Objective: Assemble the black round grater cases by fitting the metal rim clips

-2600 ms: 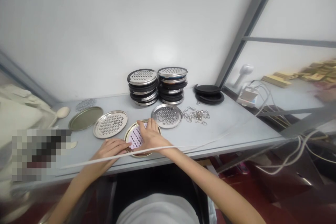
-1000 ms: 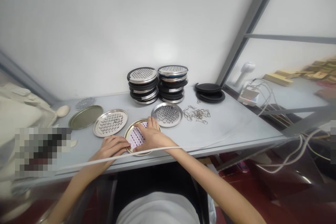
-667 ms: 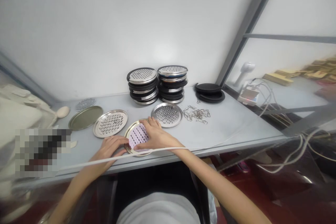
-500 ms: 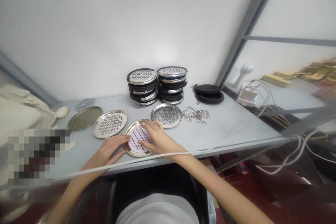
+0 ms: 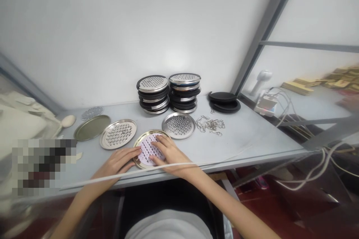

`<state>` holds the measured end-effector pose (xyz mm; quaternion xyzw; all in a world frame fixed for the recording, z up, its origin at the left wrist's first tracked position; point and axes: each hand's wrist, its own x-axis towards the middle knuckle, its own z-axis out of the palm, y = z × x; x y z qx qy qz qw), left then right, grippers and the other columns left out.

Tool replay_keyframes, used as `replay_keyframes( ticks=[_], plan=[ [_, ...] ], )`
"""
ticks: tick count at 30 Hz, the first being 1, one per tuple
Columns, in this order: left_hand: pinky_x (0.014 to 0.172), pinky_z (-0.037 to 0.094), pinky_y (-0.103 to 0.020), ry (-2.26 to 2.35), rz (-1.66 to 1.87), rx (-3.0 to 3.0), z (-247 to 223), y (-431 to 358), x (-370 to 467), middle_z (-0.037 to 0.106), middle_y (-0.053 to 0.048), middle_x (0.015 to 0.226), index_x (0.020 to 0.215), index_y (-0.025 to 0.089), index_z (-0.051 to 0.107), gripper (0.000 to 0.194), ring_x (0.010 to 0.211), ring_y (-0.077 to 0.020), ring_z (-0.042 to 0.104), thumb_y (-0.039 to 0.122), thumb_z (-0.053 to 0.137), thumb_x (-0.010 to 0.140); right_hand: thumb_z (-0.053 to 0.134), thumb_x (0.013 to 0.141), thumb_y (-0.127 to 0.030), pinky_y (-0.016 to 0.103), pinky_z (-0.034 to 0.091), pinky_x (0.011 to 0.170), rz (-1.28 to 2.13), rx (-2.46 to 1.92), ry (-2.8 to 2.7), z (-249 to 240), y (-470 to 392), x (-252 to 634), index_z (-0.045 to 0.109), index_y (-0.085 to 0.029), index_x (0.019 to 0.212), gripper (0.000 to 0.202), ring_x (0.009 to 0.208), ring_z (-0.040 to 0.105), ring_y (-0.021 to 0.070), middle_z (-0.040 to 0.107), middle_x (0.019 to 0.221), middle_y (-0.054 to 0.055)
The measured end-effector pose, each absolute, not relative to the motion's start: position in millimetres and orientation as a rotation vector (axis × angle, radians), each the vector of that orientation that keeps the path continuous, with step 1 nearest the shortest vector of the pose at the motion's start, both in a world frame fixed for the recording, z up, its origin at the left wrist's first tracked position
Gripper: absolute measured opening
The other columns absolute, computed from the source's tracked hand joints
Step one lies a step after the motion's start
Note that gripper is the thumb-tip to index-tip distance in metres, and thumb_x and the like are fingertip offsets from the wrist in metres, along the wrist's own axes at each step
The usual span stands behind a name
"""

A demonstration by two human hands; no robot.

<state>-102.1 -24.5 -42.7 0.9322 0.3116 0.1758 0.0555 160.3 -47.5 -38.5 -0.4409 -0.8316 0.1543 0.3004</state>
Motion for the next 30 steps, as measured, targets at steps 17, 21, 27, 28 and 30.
replay_keyframes(
  ticks=[17, 21, 27, 28, 30],
  plan=[
    [0.081, 0.051, -0.033, 0.754, 0.857, 2.988, -23, -39, -96, 0.066, -0.007, 0.107, 0.118, 0.022, 0.062, 0.026, 0.092, -0.0177, 0.062, 0.029, 0.046, 0.098, 0.040, 0.088, -0.010, 0.052, 0.034, 0.106, 0.219, -1.380, -1.903, -43, -22, 180, 0.063, -0.016, 0.105, 0.029, 0.128, 0.035, 0.0289, 0.044, 0.130, 0.016],
    [0.086, 0.050, -0.034, 0.767, 0.789, 2.946, -29, -43, -98, 0.065, -0.007, 0.108, 0.119, 0.023, 0.061, 0.026, 0.093, -0.0176, 0.061, 0.020, 0.049, 0.096, 0.039, 0.084, -0.005, 0.054, 0.031, 0.107, 0.200, -1.398, -1.926, -39, -18, 178, 0.064, -0.014, 0.107, 0.035, 0.130, 0.032, 0.0301, 0.042, 0.132, 0.016],
    [0.077, 0.051, -0.031, 0.707, 0.724, 2.931, -40, -40, -100, 0.065, -0.009, 0.108, 0.121, 0.023, 0.060, 0.031, 0.091, -0.0180, 0.061, 0.014, 0.045, 0.096, 0.040, 0.083, -0.004, 0.057, 0.031, 0.105, 0.204, -1.382, -1.949, -42, -17, 178, 0.069, -0.017, 0.102, 0.036, 0.128, 0.031, 0.0316, 0.041, 0.136, 0.015],
    [0.077, 0.050, -0.031, 0.701, 0.723, 2.935, -39, -40, -99, 0.065, -0.009, 0.108, 0.121, 0.023, 0.060, 0.032, 0.090, -0.0180, 0.061, 0.013, 0.043, 0.097, 0.040, 0.084, -0.004, 0.058, 0.030, 0.105, 0.218, -1.380, -1.954, -43, -17, 178, 0.070, -0.017, 0.100, 0.036, 0.128, 0.030, 0.0317, 0.041, 0.136, 0.014],
    [0.077, 0.051, -0.031, 0.686, 0.707, 2.937, -36, -40, -98, 0.066, -0.009, 0.107, 0.122, 0.022, 0.060, 0.034, 0.090, -0.0181, 0.061, 0.011, 0.040, 0.097, 0.041, 0.084, -0.005, 0.058, 0.030, 0.106, 0.244, -1.381, -1.950, -44, -16, 179, 0.070, -0.017, 0.099, 0.035, 0.129, 0.030, 0.0314, 0.041, 0.136, 0.014]
  ],
)
